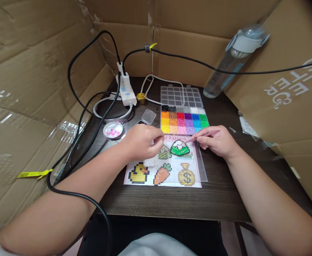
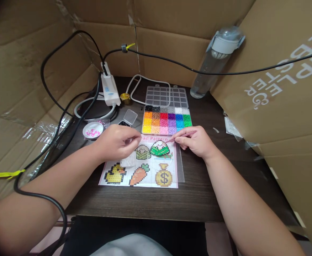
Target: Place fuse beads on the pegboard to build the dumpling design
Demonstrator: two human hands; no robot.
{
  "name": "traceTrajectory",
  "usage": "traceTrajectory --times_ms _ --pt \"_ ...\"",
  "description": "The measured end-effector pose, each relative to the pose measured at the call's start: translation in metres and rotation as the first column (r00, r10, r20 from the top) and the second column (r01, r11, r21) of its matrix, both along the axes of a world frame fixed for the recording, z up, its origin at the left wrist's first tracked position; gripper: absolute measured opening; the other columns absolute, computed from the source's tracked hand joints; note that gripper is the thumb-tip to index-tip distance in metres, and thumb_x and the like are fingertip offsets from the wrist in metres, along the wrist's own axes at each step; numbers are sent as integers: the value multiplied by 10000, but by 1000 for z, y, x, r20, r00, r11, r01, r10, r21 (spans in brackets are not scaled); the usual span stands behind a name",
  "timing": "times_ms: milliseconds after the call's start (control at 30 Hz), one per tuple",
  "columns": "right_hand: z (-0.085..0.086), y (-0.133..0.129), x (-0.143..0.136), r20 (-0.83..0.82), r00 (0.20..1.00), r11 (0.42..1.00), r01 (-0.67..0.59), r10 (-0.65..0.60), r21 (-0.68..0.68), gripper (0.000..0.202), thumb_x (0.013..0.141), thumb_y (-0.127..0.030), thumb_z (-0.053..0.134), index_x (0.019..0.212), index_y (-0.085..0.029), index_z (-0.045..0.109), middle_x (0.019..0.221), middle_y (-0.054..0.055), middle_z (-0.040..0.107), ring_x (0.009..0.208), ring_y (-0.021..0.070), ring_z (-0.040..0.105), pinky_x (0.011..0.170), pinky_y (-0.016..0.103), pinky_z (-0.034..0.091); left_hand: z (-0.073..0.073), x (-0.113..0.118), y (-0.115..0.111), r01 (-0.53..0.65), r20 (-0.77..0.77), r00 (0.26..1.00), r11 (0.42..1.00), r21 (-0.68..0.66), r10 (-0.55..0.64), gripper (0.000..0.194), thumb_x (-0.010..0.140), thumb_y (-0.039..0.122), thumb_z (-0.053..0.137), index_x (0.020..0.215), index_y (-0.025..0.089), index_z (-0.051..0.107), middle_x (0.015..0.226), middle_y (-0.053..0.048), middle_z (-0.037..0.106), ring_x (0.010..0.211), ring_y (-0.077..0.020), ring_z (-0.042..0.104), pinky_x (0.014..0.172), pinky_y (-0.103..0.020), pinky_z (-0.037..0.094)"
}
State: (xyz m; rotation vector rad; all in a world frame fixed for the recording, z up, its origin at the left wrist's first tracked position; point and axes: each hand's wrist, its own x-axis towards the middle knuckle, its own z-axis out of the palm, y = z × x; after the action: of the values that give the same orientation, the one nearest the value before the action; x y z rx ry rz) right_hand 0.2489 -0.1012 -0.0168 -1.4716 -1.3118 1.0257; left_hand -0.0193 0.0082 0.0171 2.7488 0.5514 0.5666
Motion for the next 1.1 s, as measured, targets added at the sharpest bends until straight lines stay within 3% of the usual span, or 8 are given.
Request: traceTrajectory --times_ms 633,833,967,1100 --pt "4 0 -2 16 1000 1000 -12 12 -7 133 766 -256 753 846 -161 801 522 10 644 458 91 497 460 230 380 -1 0 0 6 -4 1000 1000 -2 -6 241 797 215 470 704 177 689 608 -13 652 549 -128 548 551 -271 369" --pt "3 -4 -3 -37 999 996 25 -22 81 113 755 -256 773 839 -185 800 636 39 707 470 99 508 446 248 407 -1 0 -2 -9 -50 999 1000 -4 9 277 820 237 453 741 173 711 668 -34 688 610 -151 596 578 -287 395" --pt "11 -16 -22 -126 992 986 38 -18 162 88 757 -235 781 841 -217 800 766 60 754 484 111 541 443 270 442 -1 1 -5 -21 -68 997 1000 -8 20 276 824 232 457 753 171 717 700 -47 704 644 -162 621 585 -293 404" --pt "23 -29 -62 -114 993 983 -4 26 186 63 758 -209 783 809 -244 799 880 62 775 575 138 639 454 252 497 -2 2 -6 -14 -53 999 1000 -8 13 275 825 236 465 755 167 721 690 -52 700 633 -162 618 574 -294 392"
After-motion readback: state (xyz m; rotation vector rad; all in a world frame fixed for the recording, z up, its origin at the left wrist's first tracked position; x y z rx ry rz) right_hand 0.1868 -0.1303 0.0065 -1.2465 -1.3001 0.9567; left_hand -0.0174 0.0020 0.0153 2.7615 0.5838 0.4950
